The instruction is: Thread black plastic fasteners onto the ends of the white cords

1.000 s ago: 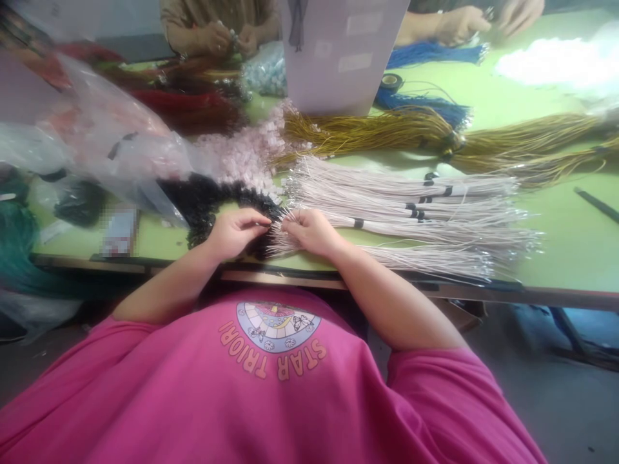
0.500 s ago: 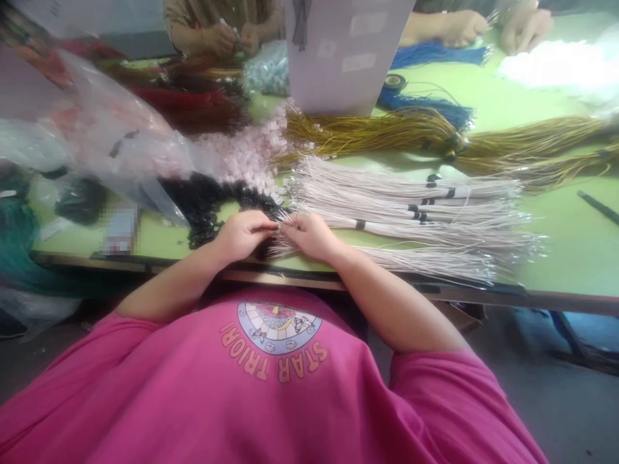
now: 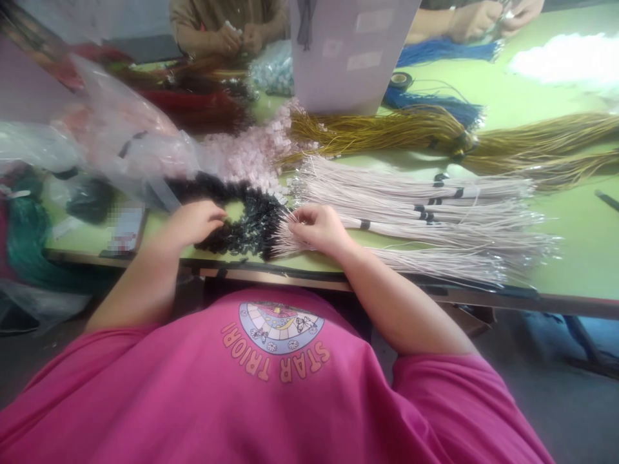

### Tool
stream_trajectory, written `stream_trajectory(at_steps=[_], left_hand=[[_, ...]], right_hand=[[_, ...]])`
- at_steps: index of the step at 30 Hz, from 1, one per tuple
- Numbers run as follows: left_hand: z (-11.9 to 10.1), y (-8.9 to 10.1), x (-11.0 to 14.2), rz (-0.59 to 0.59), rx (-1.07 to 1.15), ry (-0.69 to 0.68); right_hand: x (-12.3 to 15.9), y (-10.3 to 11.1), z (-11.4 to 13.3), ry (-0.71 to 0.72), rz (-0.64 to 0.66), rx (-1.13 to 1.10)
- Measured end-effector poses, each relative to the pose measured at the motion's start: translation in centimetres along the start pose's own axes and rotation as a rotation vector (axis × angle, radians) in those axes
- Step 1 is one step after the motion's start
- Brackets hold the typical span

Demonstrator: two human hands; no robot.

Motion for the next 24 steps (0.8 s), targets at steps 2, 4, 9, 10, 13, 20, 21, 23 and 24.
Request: stream_trajectory(at_steps=[2, 4, 9, 10, 13, 20, 21, 23, 24], left_hand=[[0.1, -0.8, 0.0, 0.020, -0.005, -0.002], [0.1, -1.4, -0.2, 0.022, 0.003, 0.014], [-1.4, -0.5, -0.2, -0.059, 0.150, -0.008], [-2.3, 0.2, 0.0, -0.088, 0.228, -0.038], [-6.4, 1.8, 0.9, -0.126, 0.517, -0.163], [-11.5, 0.1, 0.1, -0.135, 0.855, -0.182], [-11.2, -0.4, -0.3, -0.147, 0.890, -0.153], [-10.5, -1.3, -0.8, -0.168, 0.955, -0.101], [-10.3, -1.5, -1.0, -0.172, 0.981, -0.085]], right_hand=[[0.0, -0.3, 0.0, -0.012, 0.025, -0.022], [0.1, -0.6, 0.0, -0.023, 0.050, -0.045], [0.2, -1.1, 0.3, 0.001, 0.098, -0.054], [0.2, -1.2, 0.3, 0.004, 0.103, -0.051], [0.2, -1.3, 0.3, -0.003, 0.104, -0.057], [0.3, -1.3, 0.4, 0.000, 0.130, -0.066], [0.3, -1.2, 0.5, 0.007, 0.129, -0.047], [0.3, -1.2, 0.6, 0.021, 0.125, -0.008], [0.2, -1.2, 0.6, 0.025, 0.124, 0.005]])
Point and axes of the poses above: each hand's wrist, its own x-axis away from the middle knuckle, its own y-axis out of the back of the hand, z = x × y, the point moved 8 cm from there along -x, towards the middle knuckle, and after that the axes turned 6 degrees about x, right-handed, at the moved point
